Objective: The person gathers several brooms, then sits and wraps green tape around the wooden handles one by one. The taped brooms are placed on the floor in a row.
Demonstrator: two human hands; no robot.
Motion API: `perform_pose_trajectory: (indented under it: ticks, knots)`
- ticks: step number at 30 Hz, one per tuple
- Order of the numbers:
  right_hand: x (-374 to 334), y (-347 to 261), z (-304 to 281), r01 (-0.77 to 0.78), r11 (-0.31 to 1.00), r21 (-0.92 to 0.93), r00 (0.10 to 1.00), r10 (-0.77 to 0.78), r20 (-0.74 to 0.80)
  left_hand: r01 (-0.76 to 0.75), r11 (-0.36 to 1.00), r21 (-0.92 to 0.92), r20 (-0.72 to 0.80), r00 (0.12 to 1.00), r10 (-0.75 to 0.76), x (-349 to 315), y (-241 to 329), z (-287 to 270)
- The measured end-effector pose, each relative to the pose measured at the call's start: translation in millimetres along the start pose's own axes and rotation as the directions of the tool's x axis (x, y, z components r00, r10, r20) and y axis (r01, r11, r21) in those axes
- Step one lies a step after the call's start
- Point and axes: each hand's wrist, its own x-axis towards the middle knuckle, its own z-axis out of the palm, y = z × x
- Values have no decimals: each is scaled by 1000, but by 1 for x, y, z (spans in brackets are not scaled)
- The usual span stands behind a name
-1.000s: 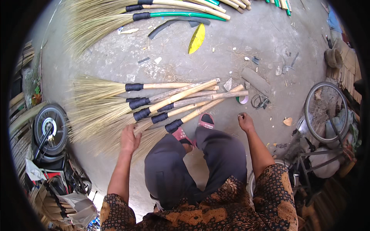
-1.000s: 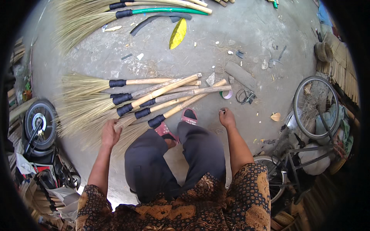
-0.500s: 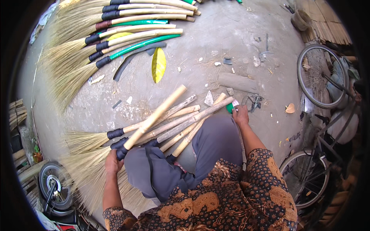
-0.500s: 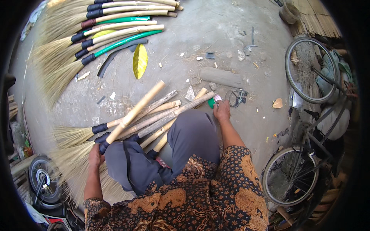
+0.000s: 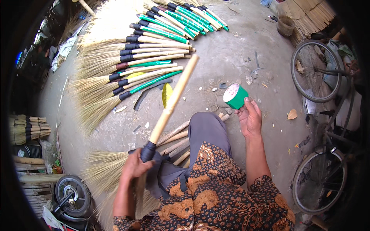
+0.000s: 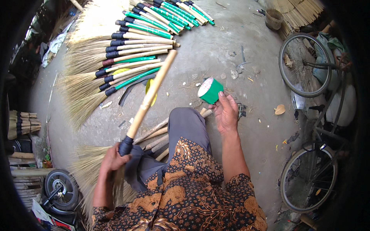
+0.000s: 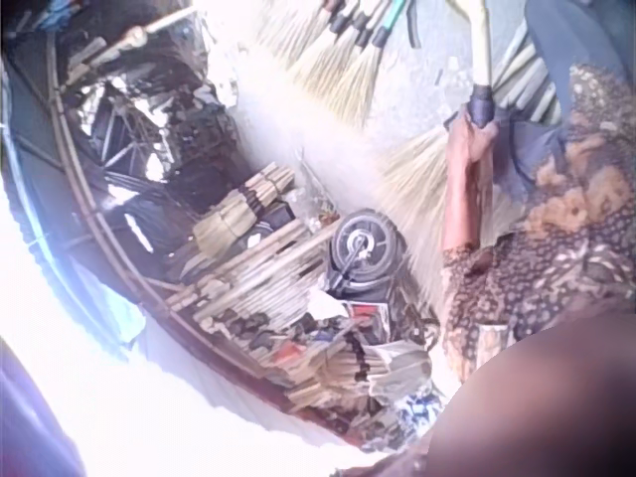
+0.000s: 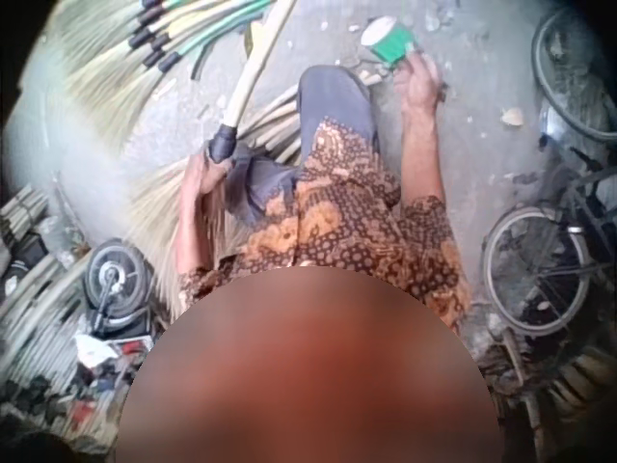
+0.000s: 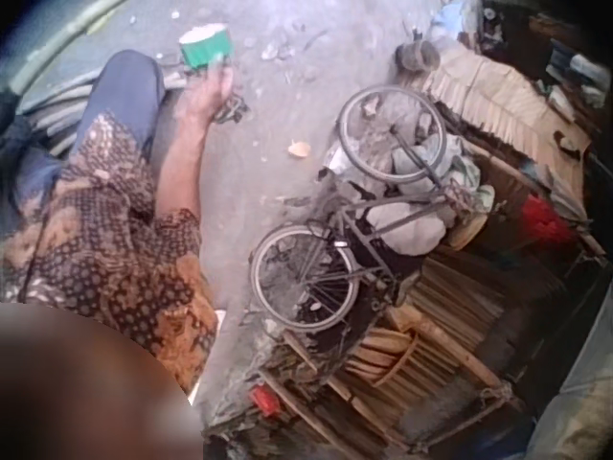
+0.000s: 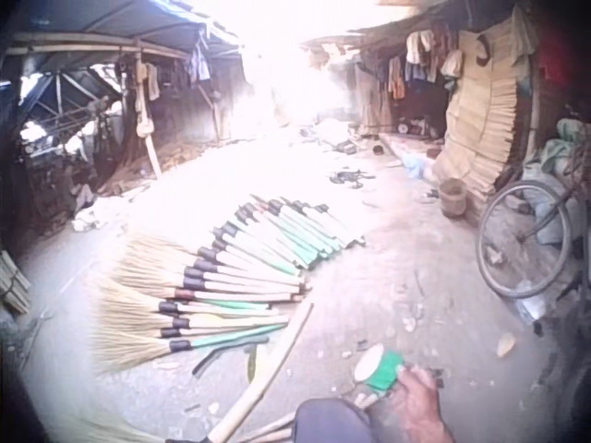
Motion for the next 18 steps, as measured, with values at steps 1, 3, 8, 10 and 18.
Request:
perform_pose_trajectory:
  ticks: [1, 3, 8, 10, 18]
  knots:
    - [-9, -6, 9, -9, 999, 47, 1000, 8, 24, -76, 996, 38, 47, 996, 74, 1, 7, 18]
    - [-25, -12, 25, -52, 989, 135, 998, 46, 47, -231, 973, -16, 154, 961, 231, 1, 14, 47]
    - [-57, 24, 63, -109, 987, 120, 988, 94, 118, -320, 742, -589, 6, 917, 400, 26, 26, 104]
    - [-63, 51, 75, -161, 982, 99, 970, 139, 199, -255, 538, -803, -64, 935, 348, 34, 28, 114]
    - [-93, 153, 95, -127, 984, -127, 930, 163, 329, -368, 392, -843, -308, 928, 210, 50, 30, 122]
